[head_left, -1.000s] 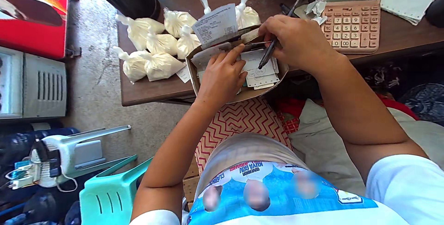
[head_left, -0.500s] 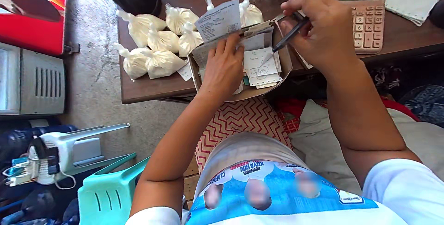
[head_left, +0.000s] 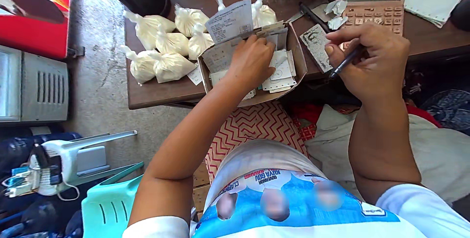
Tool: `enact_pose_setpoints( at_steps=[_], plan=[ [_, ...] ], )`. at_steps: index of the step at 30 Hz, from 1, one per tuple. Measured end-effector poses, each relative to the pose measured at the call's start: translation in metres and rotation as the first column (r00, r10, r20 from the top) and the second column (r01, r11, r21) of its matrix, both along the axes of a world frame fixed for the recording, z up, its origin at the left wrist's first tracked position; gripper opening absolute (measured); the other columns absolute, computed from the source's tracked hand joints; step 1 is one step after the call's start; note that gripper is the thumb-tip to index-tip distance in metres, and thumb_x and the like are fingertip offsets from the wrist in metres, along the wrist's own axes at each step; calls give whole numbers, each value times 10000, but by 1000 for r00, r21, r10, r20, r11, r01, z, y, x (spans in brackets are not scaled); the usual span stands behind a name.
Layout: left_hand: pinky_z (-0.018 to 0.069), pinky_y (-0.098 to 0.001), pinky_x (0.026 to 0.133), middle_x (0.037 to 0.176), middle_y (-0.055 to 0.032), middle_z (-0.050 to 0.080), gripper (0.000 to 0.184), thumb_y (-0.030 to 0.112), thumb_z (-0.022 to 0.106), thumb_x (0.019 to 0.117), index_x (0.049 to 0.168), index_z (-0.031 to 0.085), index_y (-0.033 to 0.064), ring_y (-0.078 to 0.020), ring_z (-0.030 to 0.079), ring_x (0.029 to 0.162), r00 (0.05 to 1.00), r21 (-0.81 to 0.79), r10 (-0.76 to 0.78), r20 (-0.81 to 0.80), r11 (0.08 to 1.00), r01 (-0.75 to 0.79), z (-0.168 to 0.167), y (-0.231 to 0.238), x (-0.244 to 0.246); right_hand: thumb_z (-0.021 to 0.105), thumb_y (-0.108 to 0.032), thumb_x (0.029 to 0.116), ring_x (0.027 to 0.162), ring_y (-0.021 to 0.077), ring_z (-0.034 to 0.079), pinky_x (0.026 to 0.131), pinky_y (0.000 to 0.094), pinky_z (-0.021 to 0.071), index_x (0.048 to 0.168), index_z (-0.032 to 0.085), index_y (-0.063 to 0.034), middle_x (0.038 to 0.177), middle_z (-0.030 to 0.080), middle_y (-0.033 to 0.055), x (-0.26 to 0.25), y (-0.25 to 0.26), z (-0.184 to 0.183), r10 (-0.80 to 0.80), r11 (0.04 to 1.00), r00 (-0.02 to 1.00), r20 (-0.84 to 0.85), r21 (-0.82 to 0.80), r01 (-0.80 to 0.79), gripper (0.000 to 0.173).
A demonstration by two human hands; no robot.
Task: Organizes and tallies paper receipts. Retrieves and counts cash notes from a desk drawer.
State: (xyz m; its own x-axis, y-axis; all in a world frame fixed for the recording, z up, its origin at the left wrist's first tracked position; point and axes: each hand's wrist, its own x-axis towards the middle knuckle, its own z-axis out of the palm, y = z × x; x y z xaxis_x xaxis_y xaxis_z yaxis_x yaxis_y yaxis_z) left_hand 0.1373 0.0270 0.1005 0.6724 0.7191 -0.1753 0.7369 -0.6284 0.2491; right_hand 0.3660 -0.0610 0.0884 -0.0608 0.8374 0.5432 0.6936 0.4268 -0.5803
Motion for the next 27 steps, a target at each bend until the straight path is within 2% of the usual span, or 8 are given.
enact_pose_setpoints(
  at_steps=[5,10,13,15,18,20,24,27],
  plan=[
    [432,-594,1007,1322,-250,586,602,276,811,869,1373,599,24,-452,501,1295,996,-27,71,-44,997,-73,4,-2,7,625,-184,1012,733,26,556,639,157,451,1147,712,20,1004,694,141,9,-11,-6,-12,1000,999,-52,-21,11,260],
    [448,-574,965,1238,-228,601,418,182,839,819,1179,692,29,-430,530,1226,995,19,87,58,996,-89,2,-5,5,633,-182,1008,725,-14,550,628,130,446,1146,707,20,1003,698,111,14,-17,-13,-29,999,994,-107,-28,26,256],
    [463,-581,1020,1228,-254,633,290,15,715,895,1181,683,-21,-437,575,1218,967,-68,183,175,982,-174,1,-4,0,627,-176,1008,716,-35,534,626,118,437,1150,702,22,1017,698,103,16,-19,-13,-38,999,993,-112,-36,34,255],
    [480,-551,1021,1182,-242,665,251,23,632,964,1204,659,-44,-407,625,1167,955,-92,265,134,963,-255,2,-4,0,630,-174,1007,701,-41,522,622,113,433,1147,703,25,1003,696,96,16,-19,-12,-46,999,992,-116,-33,42,254],
    [511,-559,951,1064,-217,705,200,59,605,987,1143,684,-40,-381,674,1058,938,-108,325,116,943,-314,3,-4,-2,631,-172,1005,710,-53,524,627,104,432,1149,699,27,1016,694,91,16,-20,-13,-43,999,990,-132,-32,39,255],
    [518,-571,911,1067,-189,711,190,106,603,992,1120,699,2,-365,678,1052,934,-93,332,130,942,-321,6,-6,-5,633,-171,1003,727,-49,541,636,106,446,1148,699,19,1030,694,85,16,-21,-15,-42,999,989,-144,-35,38,248],
    [512,-509,868,1107,-187,637,199,133,613,945,1080,694,12,-347,622,1042,893,-52,310,327,949,-310,11,-14,-12,633,-182,1007,722,-44,533,622,109,432,1148,706,15,1023,697,89,18,-24,-16,-51,998,989,-135,-35,47,253],
    [542,-484,824,1099,-162,654,195,149,611,951,1085,675,23,-293,662,983,851,-146,351,390,936,-319,14,-17,-17,633,-191,1009,718,-51,533,622,106,433,1150,703,14,1028,698,87,18,-25,-15,-48,998,991,-128,-42,43,258]
  ],
)
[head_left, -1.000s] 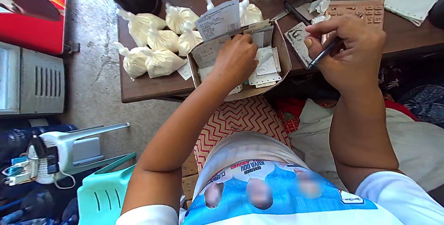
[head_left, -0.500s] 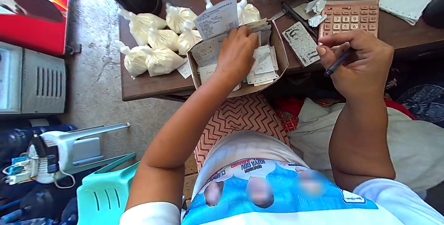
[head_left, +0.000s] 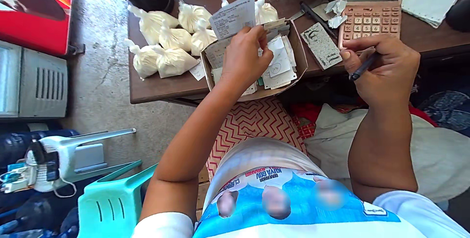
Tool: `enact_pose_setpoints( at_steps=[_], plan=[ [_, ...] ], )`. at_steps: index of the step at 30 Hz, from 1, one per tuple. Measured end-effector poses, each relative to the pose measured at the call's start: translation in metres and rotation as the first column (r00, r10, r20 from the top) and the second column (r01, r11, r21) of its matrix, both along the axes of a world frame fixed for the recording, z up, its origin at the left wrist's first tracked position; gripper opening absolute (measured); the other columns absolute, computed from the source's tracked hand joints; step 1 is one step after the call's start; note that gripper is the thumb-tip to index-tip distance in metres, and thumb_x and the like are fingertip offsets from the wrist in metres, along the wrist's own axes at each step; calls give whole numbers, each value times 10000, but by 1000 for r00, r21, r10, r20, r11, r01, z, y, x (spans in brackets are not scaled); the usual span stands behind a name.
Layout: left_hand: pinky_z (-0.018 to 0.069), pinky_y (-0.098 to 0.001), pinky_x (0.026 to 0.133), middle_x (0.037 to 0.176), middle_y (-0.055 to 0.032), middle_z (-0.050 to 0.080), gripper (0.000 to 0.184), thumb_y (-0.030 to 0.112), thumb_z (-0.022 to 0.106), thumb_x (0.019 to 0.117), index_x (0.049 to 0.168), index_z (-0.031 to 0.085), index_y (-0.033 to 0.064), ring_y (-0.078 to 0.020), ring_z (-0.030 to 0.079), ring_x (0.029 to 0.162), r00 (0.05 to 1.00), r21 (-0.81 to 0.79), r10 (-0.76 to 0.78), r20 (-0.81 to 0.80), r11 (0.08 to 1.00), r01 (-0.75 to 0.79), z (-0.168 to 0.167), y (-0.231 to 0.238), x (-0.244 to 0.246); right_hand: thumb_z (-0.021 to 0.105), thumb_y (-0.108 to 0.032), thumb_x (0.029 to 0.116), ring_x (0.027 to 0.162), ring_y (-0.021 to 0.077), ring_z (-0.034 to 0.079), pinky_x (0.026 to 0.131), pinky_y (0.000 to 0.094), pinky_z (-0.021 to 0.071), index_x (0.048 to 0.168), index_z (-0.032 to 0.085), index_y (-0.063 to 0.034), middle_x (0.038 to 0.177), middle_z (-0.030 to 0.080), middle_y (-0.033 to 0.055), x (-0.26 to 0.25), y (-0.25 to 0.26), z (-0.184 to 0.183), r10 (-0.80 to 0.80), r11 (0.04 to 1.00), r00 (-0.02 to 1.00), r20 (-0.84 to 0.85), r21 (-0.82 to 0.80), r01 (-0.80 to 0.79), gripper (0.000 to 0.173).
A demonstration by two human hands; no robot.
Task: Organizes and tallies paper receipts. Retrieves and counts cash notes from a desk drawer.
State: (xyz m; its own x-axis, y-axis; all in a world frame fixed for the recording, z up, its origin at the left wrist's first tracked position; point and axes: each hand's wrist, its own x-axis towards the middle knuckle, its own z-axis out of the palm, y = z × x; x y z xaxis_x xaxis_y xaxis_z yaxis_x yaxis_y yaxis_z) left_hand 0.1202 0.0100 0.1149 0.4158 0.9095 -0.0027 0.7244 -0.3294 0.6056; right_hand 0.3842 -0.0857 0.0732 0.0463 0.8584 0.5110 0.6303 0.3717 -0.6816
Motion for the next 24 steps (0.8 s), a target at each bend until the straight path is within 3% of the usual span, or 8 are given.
enact_pose_setpoints(
  at_steps=[3,6,10,13,17,20,22,24],
  plan=[
    [534,-508,885,1148,-143,700,216,182,602,932,1068,670,29,-263,678,1070,997,-65,-20,75,998,25,-5,3,-4,632,-192,1011,715,-49,534,622,109,437,1151,702,11,1022,695,83,-1,0,1,11,1000,1000,-6,-9,-11,257],
    [526,-428,922,1223,-142,697,196,163,580,925,1035,661,21,-211,651,1173,978,-95,-67,199,992,88,-7,4,-8,635,-190,1009,698,-62,535,608,104,448,1145,697,14,1000,686,60,-5,1,3,28,1000,999,-40,-6,-29,253],
    [533,-295,853,1148,-78,707,152,141,569,918,996,658,47,-91,660,1039,918,-81,-56,391,992,95,-8,2,-12,635,-219,1009,753,-24,563,658,136,473,1145,691,25,1051,691,90,-26,9,8,71,997,997,-31,-5,-72,285],
    [531,-244,801,1118,-45,705,119,125,571,938,997,652,62,-50,649,987,885,-37,-48,464,997,74,-4,-5,-14,661,-336,993,745,8,569,627,175,463,1248,654,-14,1146,696,91,-45,19,15,69,993,998,12,-96,-68,411],
    [577,-227,760,1139,-80,697,98,102,609,947,1006,647,34,-68,678,959,805,53,-135,578,990,128,2,-15,-17,672,-389,972,764,27,593,642,195,485,1336,613,-53,1127,691,61,-64,31,23,83,965,996,26,-251,-74,499],
    [545,-266,820,1127,-120,685,116,84,608,939,997,668,3,-114,653,1016,791,218,-252,558,964,154,3,-15,-21,659,-283,993,724,-35,562,643,143,469,1167,698,-80,996,686,-10,-71,35,29,164,951,985,-57,-257,-173,270],
    [543,-291,836,1142,-133,691,100,84,612,941,974,669,9,-145,650,1069,780,286,-268,566,951,119,4,-15,-25,643,-266,1007,704,-64,533,631,116,447,1136,700,-85,972,668,-43,-73,37,35,193,950,978,-85,-232,-208,229],
    [538,-319,877,1215,-167,672,169,94,644,934,1053,663,-25,-180,636,1137,751,296,-232,618,954,51,5,-16,-27,646,-252,1010,714,-71,547,637,109,466,1136,690,-64,973,671,-45,-73,41,44,223,957,968,-113,-163,-239,231]
  ],
)
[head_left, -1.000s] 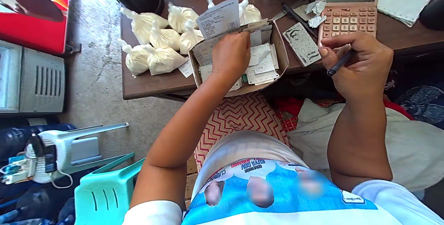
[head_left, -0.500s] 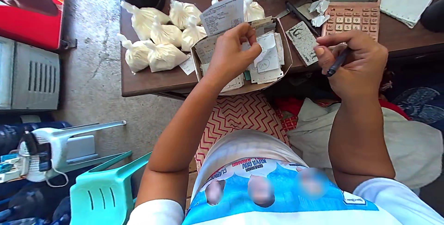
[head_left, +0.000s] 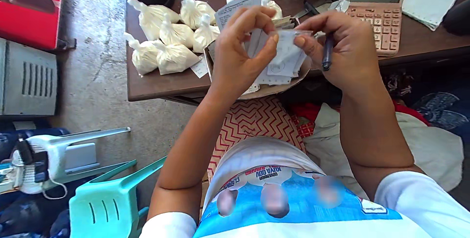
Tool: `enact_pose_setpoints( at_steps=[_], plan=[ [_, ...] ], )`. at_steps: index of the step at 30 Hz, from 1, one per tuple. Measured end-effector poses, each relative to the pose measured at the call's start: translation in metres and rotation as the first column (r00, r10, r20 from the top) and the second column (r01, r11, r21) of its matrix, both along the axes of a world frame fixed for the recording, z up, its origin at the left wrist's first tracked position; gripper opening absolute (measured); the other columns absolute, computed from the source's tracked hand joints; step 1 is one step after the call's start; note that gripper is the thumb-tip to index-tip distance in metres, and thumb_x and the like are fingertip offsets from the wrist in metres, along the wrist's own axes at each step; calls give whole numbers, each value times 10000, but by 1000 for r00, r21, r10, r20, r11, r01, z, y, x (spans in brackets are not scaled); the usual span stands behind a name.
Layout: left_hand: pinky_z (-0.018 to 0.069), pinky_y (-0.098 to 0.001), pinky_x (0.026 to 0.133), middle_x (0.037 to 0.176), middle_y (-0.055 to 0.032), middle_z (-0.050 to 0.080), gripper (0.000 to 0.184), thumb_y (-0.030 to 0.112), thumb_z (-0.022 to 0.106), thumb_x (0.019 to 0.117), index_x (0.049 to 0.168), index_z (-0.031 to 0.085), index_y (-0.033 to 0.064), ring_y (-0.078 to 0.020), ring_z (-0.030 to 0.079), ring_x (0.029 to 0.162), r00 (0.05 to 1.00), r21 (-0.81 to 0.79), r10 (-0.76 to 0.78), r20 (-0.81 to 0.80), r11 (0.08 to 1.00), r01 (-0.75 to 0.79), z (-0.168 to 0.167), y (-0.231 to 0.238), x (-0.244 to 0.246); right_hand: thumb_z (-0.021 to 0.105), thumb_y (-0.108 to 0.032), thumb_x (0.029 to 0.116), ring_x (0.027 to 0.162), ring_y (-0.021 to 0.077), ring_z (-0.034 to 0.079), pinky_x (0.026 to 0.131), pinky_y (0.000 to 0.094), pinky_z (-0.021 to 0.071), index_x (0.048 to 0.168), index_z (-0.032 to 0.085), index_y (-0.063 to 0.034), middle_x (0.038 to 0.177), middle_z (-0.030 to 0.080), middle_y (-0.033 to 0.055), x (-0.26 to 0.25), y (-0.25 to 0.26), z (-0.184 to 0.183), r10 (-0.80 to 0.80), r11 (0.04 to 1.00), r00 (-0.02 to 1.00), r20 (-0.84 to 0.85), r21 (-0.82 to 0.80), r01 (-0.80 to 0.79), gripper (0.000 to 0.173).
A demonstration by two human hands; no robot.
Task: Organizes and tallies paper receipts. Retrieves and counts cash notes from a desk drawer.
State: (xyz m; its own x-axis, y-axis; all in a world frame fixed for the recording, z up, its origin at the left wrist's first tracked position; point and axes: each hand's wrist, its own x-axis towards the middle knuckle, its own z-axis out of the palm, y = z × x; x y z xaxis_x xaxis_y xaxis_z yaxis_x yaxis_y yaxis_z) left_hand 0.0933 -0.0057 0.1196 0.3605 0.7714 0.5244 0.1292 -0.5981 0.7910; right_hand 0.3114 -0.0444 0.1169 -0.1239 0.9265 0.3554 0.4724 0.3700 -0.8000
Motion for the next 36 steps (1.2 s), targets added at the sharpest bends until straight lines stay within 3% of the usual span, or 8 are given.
enact_pose_setpoints(
  at_steps=[3,6,12,16,18,25,31,36],
  plan=[
    [602,-323,902,1274,-151,604,532,84,723,925,1357,465,-90,-172,660,1107,992,-145,-11,127,989,29,4,-2,-5,662,-217,1002,767,-75,597,671,108,518,1132,670,-39,978,671,-61,-6,5,15,59,994,994,-87,101,-50,220],
    [620,-313,868,1065,-23,712,324,23,668,956,1247,539,-40,-102,714,956,970,-207,-23,241,975,75,8,-7,-20,665,-229,1003,740,-77,605,599,111,513,1153,682,-54,1017,691,-83,-15,10,28,119,984,984,-129,146,-100,230],
    [611,-330,901,1061,95,718,238,93,655,985,1200,554,116,-82,712,977,892,-203,390,228,915,-348,1,-37,-110,627,-271,1021,804,-45,609,692,136,504,1169,707,-53,1081,719,17,5,18,24,-17,984,991,136,175,-7,275],
    [620,-329,875,1014,76,717,222,87,648,984,1178,542,111,-90,722,939,759,-310,621,196,773,-553,-31,-56,-164,555,-179,1041,956,356,713,816,564,550,1141,747,-52,1088,733,191,6,17,10,34,996,836,548,55,-76,250],
    [625,-299,843,996,77,705,216,96,643,989,1176,536,105,-71,721,909,707,-381,697,124,691,-614,-49,-66,-179,581,-131,1019,925,447,709,736,665,523,1108,747,-63,1042,733,205,-4,17,1,128,988,726,676,-26,-150,200],
    [624,-283,833,1022,68,706,196,139,610,1023,1207,543,143,-72,726,900,698,-543,708,107,630,-555,-80,-87,-189,761,-443,887,859,433,685,654,606,488,1047,705,-31,985,701,210,-42,30,-9,289,956,394,873,-283,-75,446],
    [629,-286,823,1025,62,710,175,143,592,1033,1202,546,151,-77,731,894,712,-576,688,138,641,-508,-83,-93,-188,782,-524,804,895,443,673,655,618,472,1002,667,-11,1028,677,223,-54,30,-8,237,953,404,883,-292,78,562],
    [629,-282,826,1040,66,711,188,135,591,1032,1215,555,154,-76,729,910,730,-584,664,161,661,-472,-82,-101,-187,727,-351,861,941,468,659,667,650,475,924,665,7,1016,660,236,-50,29,0,254,937,491,834,-337,89,369]
  ],
)
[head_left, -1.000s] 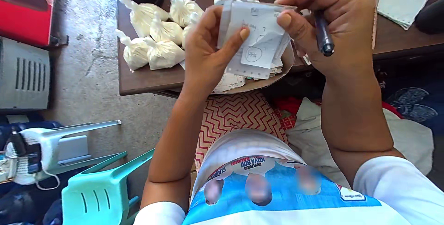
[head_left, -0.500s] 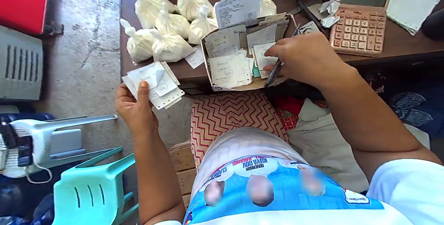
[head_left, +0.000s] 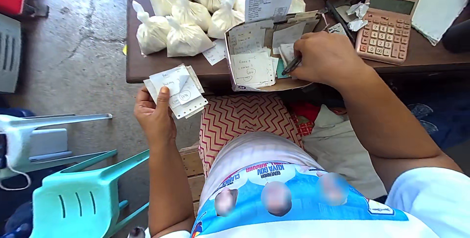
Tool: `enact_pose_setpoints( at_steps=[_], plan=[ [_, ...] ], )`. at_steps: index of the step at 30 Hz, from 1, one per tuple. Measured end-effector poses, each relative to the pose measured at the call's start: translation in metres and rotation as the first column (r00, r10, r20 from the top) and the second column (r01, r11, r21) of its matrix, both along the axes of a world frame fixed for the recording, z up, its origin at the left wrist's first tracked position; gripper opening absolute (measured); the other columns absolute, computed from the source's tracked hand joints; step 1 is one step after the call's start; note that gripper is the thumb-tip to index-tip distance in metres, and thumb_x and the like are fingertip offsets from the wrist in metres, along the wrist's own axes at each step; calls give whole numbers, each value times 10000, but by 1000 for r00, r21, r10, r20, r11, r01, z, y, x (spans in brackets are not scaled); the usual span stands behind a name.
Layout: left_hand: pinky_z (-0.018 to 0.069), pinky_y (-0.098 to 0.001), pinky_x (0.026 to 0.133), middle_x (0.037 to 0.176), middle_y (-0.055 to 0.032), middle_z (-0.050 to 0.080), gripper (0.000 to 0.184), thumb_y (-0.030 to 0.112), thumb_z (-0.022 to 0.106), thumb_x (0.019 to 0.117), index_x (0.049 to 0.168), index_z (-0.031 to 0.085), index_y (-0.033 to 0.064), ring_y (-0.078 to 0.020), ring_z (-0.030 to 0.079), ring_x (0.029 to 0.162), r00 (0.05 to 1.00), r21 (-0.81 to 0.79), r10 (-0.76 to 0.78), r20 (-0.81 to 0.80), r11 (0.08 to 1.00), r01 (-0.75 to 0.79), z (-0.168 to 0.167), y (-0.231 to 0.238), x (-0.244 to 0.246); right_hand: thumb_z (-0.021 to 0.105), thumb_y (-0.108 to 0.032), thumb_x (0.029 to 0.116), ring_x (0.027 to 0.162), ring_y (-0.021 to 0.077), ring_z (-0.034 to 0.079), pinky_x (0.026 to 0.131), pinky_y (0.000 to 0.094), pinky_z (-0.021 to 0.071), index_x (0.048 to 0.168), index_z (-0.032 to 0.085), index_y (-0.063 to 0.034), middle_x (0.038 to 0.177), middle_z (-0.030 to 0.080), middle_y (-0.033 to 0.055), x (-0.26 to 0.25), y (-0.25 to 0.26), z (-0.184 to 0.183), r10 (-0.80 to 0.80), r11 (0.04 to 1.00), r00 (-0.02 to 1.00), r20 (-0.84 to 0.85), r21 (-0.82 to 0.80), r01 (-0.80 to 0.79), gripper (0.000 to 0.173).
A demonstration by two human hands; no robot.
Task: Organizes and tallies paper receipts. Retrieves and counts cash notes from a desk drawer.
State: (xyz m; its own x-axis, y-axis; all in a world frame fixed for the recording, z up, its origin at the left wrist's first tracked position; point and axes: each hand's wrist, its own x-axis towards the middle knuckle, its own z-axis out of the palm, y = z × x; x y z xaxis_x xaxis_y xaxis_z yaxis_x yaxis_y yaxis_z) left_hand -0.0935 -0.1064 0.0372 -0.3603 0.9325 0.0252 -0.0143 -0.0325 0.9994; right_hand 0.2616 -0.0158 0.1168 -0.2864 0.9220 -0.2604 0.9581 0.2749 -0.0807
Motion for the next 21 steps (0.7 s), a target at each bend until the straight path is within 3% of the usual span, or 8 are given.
enact_pose_setpoints(
  at_steps=[6,12,21],
  plan=[
    [630,-246,816,1038,101,718,185,113,580,1034,1208,556,167,-45,728,913,999,-1,-13,30,1000,13,-1,-10,1,674,-167,918,1046,547,628,751,751,451,1042,697,11,1124,665,285,12,1,20,-22,995,997,-72,95,29,218],
    [633,-256,813,1031,91,716,170,103,591,1026,1180,558,166,-55,730,910,998,4,2,55,1000,-2,-7,-14,-6,632,-158,965,1008,539,636,735,733,447,1011,702,25,1076,664,292,16,0,33,-32,989,997,-73,140,42,201],
    [631,-284,838,1055,69,707,192,115,600,1024,1206,556,158,-77,727,929,997,4,10,78,1000,-11,-13,-19,-14,651,-191,1002,985,447,650,817,651,478,1006,736,-1,1033,677,244,21,4,31,10,996,989,-145,87,3,209]
  ],
)
